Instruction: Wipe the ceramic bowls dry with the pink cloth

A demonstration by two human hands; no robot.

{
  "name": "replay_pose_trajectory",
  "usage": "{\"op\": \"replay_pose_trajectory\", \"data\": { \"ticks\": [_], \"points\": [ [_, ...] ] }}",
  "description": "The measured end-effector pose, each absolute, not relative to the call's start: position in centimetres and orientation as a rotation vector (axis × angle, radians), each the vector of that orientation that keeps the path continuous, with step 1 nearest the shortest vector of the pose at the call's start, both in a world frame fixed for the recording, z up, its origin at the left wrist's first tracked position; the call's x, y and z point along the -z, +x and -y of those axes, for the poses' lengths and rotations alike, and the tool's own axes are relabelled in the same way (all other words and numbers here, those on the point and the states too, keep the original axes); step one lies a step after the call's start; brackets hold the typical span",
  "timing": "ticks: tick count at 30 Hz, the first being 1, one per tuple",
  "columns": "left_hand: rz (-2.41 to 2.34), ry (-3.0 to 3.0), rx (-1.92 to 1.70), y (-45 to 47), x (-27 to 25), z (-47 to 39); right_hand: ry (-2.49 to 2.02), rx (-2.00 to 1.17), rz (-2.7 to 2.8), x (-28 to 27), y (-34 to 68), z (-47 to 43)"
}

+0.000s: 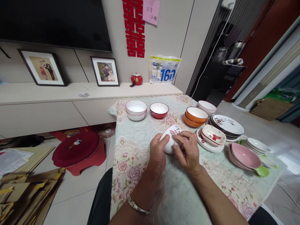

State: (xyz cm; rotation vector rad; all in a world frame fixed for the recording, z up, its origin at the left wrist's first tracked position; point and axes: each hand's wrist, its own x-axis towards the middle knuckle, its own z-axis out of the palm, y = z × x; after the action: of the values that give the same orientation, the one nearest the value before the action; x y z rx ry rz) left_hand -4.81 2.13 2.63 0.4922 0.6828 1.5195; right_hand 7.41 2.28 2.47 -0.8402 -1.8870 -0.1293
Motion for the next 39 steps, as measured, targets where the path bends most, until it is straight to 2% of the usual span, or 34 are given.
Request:
{"op": "replay_pose_trajectory", "data": {
  "ticks": [3,5,10,12,14,20,23,25,33,36,39],
  "points": [
    [-0.655,0.457,-1.532,-4.7,-2.7,-2.1,-0.851,0.127,1.901,-2.3,7.3,-2.4],
    [-0.667,0.451,-1.523,-4.4,-2.6,-2.1,-0.959,0.009,1.747,-1.9,7.8,-3.1],
    [-0.717,0.509,-1.515,-4.0,-2.4,-1.9,-1.193,-0.711,1.092,0.0,9.2,-5.6],
    [-0.716,0.559,-1.528,-4.1,-2.5,-1.9,-1.212,-0.848,1.003,0.6,9.3,-6.1],
    [-0.716,0.582,-1.559,-4.3,-2.6,-1.9,-1.203,-0.773,1.076,0.6,9.0,-5.8],
    [-0.697,0.465,-1.637,-4.9,-2.7,-2.4,-1.044,-0.151,1.600,-1.2,7.4,-3.1],
    [-0.672,0.447,-1.598,-4.8,-2.5,-2.4,-0.962,-0.015,1.767,-1.7,7.2,-2.6],
    [-0.660,0.441,-1.572,-4.6,-2.5,-2.4,-0.983,-0.039,1.749,-1.6,7.6,-3.0],
    [-0.603,0.218,-1.622,-5.0,-2.3,-2.9,-1.116,-0.484,1.467,0.3,9.0,-5.1],
    [-0.566,0.151,-1.630,-5.3,-1.8,-3.4,-1.089,-0.432,1.522,0.1,8.7,-4.7],
    [-0.556,0.106,-1.623,-5.3,-1.5,-3.6,-1.089,-0.205,1.594,-0.3,8.4,-4.2]
  ]
}}
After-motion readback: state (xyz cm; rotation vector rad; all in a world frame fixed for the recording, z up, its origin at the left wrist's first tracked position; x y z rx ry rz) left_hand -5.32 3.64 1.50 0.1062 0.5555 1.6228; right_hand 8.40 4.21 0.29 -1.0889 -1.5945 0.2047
